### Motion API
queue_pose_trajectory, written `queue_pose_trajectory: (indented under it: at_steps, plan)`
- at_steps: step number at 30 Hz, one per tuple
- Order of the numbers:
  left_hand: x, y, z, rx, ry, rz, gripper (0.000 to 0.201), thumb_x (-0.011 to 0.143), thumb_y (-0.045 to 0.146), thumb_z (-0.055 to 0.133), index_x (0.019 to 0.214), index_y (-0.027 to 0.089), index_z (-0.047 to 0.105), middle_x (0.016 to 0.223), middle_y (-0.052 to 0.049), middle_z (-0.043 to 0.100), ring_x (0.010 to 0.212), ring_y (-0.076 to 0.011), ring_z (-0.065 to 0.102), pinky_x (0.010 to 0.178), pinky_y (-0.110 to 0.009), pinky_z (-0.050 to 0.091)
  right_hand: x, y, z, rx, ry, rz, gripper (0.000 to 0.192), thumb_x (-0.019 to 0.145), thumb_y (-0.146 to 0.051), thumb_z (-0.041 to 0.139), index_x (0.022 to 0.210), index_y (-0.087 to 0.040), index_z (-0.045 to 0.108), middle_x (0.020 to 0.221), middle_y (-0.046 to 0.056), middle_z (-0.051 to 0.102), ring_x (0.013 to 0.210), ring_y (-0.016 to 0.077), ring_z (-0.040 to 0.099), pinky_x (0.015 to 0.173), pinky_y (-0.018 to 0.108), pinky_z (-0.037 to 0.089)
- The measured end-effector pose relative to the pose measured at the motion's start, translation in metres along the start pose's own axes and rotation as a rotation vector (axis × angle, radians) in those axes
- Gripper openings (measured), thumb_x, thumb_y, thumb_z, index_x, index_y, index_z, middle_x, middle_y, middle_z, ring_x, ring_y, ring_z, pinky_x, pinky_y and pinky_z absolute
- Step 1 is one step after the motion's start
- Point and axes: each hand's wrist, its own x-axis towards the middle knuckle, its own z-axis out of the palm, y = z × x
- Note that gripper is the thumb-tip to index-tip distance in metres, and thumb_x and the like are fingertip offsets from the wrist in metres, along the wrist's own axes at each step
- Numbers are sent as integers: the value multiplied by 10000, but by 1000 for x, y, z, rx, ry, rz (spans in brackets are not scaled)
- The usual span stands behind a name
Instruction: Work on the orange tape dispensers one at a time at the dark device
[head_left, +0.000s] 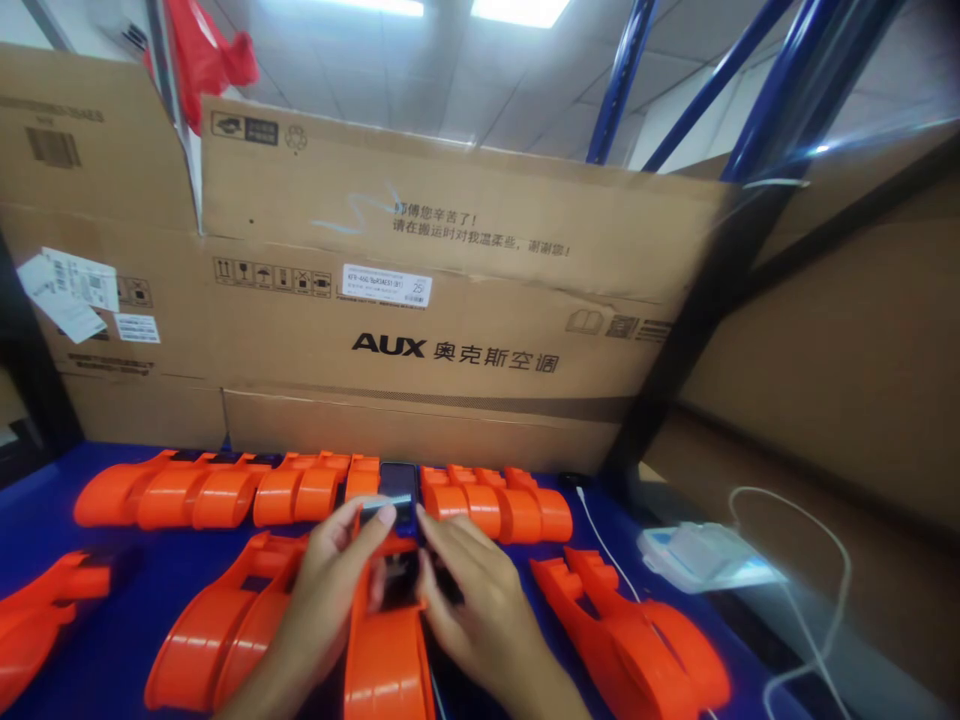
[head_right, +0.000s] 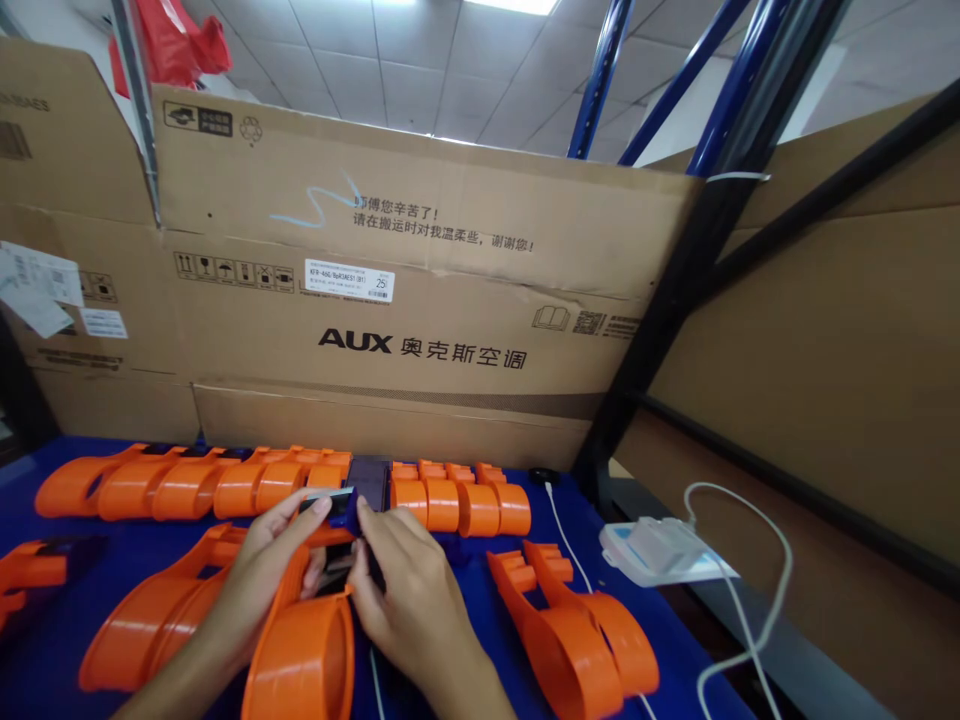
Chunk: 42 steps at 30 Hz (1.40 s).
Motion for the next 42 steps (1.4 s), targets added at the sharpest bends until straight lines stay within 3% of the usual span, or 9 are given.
queue_pose_trajectory:
  at_steps: [4,12,18,26,32,38,42]
  plan:
    - [-4,1,6,6,-27,-9,373,841,483,720,1052,180,669,506,56,548,407,-72,449,423,-181,350,-3,3,6,-91,44,-14,437,913,-68,506,1341,-135,565,972,135,729,829,244,692,738,386,617]
    - [-7,-1,8,-48,-94,-33,295,805,370,795,983,191,642,483,88,503,406,-39,381,441,-167,314,-9,3,11,-210,19,-40,399,911,-53,495,1301,-93,569,874,125,719,725,222,678,647,347,607]
    - [-8,-4,7,-98,-88,-73,344,770,357,824,992,203,612,442,106,471,378,-40,356,416,-169,278,-11,2,12,-251,18,-95,382,923,-57,494,1302,-63,546,846,132,717,710,231,656,604,352,589]
    - [-6,1,3,1,-93,-35,368,794,409,792,1036,199,611,457,110,454,380,-45,335,397,-165,284,-3,6,-3,-75,-37,-90,326,927,-98,552,1250,-131,582,961,128,712,831,231,660,749,362,578]
    - [-6,1,3,203,-165,59,295,907,500,626,898,206,604,474,94,445,362,-70,368,365,-177,300,1,11,-12,-12,-72,7,179,901,-150,572,1064,-151,648,772,62,635,692,198,587,615,307,494]
    - [-7,-2,0,235,-180,115,249,918,453,629,952,205,627,446,100,440,358,-71,364,385,-179,307,2,4,-12,49,-122,59,135,895,-139,541,973,-171,647,720,31,609,637,172,553,580,270,432]
    - [-4,-1,-5,147,-210,46,274,928,484,598,957,212,606,421,88,488,308,-70,314,337,-179,258,3,5,-23,119,-27,143,164,952,-183,481,974,-188,643,730,26,644,640,168,593,604,261,448]
